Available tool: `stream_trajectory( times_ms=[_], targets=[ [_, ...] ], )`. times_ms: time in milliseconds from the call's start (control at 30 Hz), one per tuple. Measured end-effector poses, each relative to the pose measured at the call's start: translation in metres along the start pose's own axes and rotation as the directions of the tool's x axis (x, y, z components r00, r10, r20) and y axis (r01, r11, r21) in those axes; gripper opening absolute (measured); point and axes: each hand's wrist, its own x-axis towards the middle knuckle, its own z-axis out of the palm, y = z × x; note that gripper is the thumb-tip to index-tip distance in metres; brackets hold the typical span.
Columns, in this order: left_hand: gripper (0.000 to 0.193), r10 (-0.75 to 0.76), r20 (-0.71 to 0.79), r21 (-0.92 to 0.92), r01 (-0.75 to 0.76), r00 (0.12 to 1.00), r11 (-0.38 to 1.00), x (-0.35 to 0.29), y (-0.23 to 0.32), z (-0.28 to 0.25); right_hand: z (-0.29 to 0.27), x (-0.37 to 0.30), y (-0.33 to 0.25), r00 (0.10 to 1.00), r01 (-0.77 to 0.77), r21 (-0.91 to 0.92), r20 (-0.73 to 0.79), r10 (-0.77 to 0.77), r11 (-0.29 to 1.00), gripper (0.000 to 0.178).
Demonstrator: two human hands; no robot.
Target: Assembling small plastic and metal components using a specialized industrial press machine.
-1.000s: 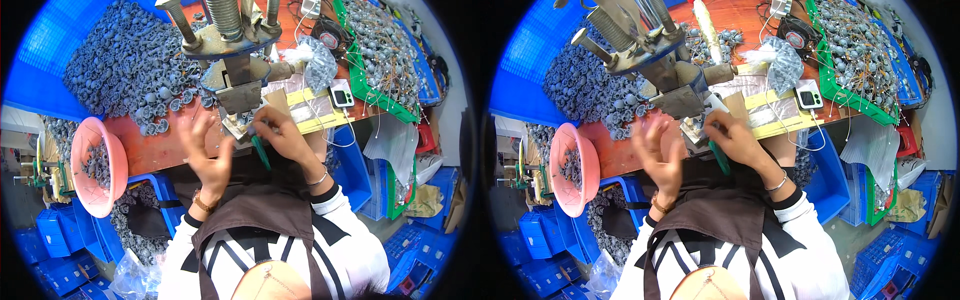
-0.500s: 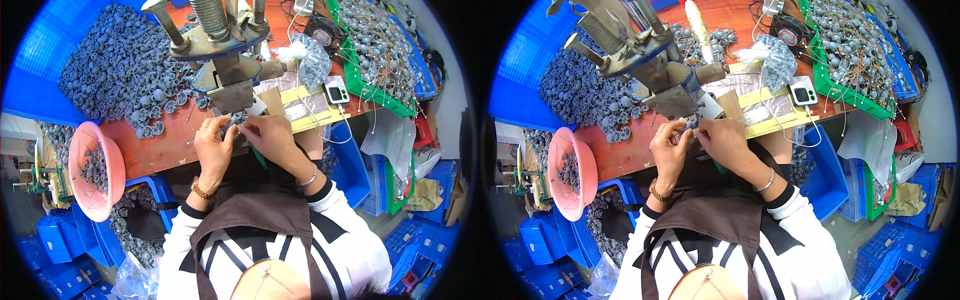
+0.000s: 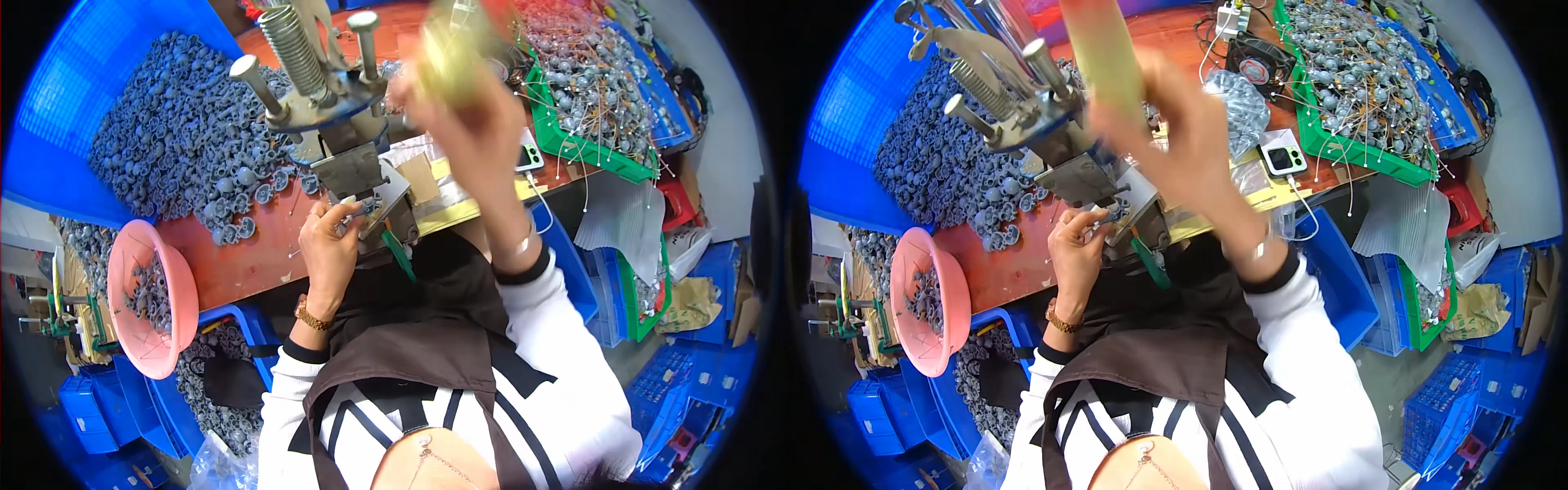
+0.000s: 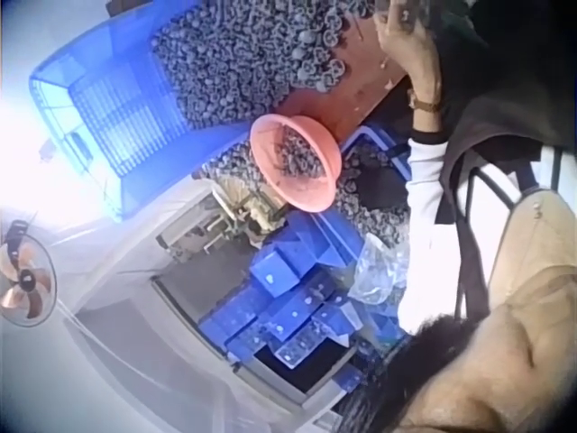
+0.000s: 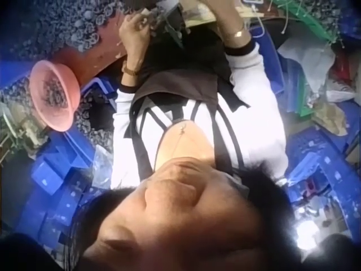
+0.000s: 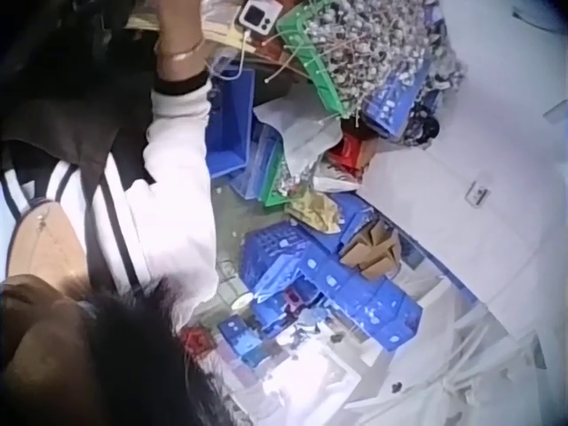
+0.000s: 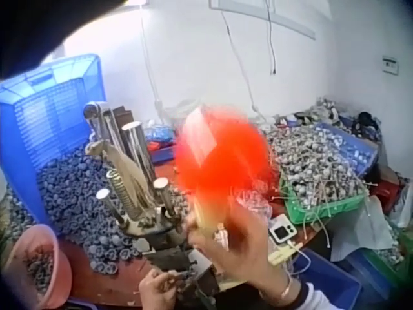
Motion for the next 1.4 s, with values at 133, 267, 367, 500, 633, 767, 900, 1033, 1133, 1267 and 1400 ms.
stream_trajectory(
  times_ms=[133,267,367,500,633,767,900,1033,1133,1267,1400],
  targets=[
    [0.017,-0.026,0.025,0.05,0.025,0.999,0.998,-0.003,0.011,-0.005,-0.007,-0.058,-0.016,0.946,0.293,-0.061,0.161,-0.28,0.954,0.024],
    [0.016,0.045,-0.027,0.378,-0.031,0.999,0.925,-0.009,0.013,-0.009,-0.03,-0.016,-0.013,0.953,0.268,-0.066,0.166,-0.254,0.961,0.025],
    [0.015,-0.031,0.295,0.057,0.014,0.955,0.998,-0.019,0.016,-0.033,-0.039,0.03,0.043,0.966,-0.078,0.127,-0.235,0.106,0.989,0.019],
    [0.025,-0.346,0.231,-0.782,0.386,0.909,0.49,-0.045,0.038,-0.06,-0.04,0.036,0.175,0.982,-0.099,-0.711,0.042,0.183,0.696,0.02],
    [0.02,-0.533,-0.177,-0.906,0.074,0.827,0.416,-0.031,0.002,-0.131,-0.029,0.025,0.234,0.848,0.037,-0.956,0.184,0.497,0.291,0.015],
    [0.024,-0.466,-0.705,-0.671,-0.289,0.534,0.683,0.011,-0.028,-0.223,-0.035,0.027,0.241,0.898,-0.03,-0.893,0.174,0.405,0.45,0.021],
    [0.028,-0.077,-0.768,0.026,0.152,0.636,0.988,-0.004,-0.134,-0.237,-0.017,0.048,0.173,0.964,0.019,-0.773,0.182,0.193,0.634,0.019],
    [0.023,-0.008,-0.347,0.266,0.107,0.938,0.958,0.027,-0.102,-0.129,-0.012,0.033,0.138,0.982,0.049,-0.661,0.169,0.085,0.749,0.017],
    [0.018,0.134,-0.168,0.508,-0.031,0.977,0.861,0.041,-0.124,-0.084,-0.011,0.005,0.156,0.884,0.115,-0.738,0.382,0.271,0.665,0.018],
    [0.014,0.174,-0.065,0.616,-0.097,0.983,0.781,0.044,-0.125,-0.068,-0.025,-0.003,0.166,0.74,0.04,-0.73,0.48,0.471,0.682,0.027],
    [0.011,0.144,-0.057,0.557,-0.089,0.988,0.826,0.04,-0.115,-0.059,-0.042,0.04,0.15,0.98,0.105,-0.658,0.197,0.036,0.746,0.022]
  ],
)
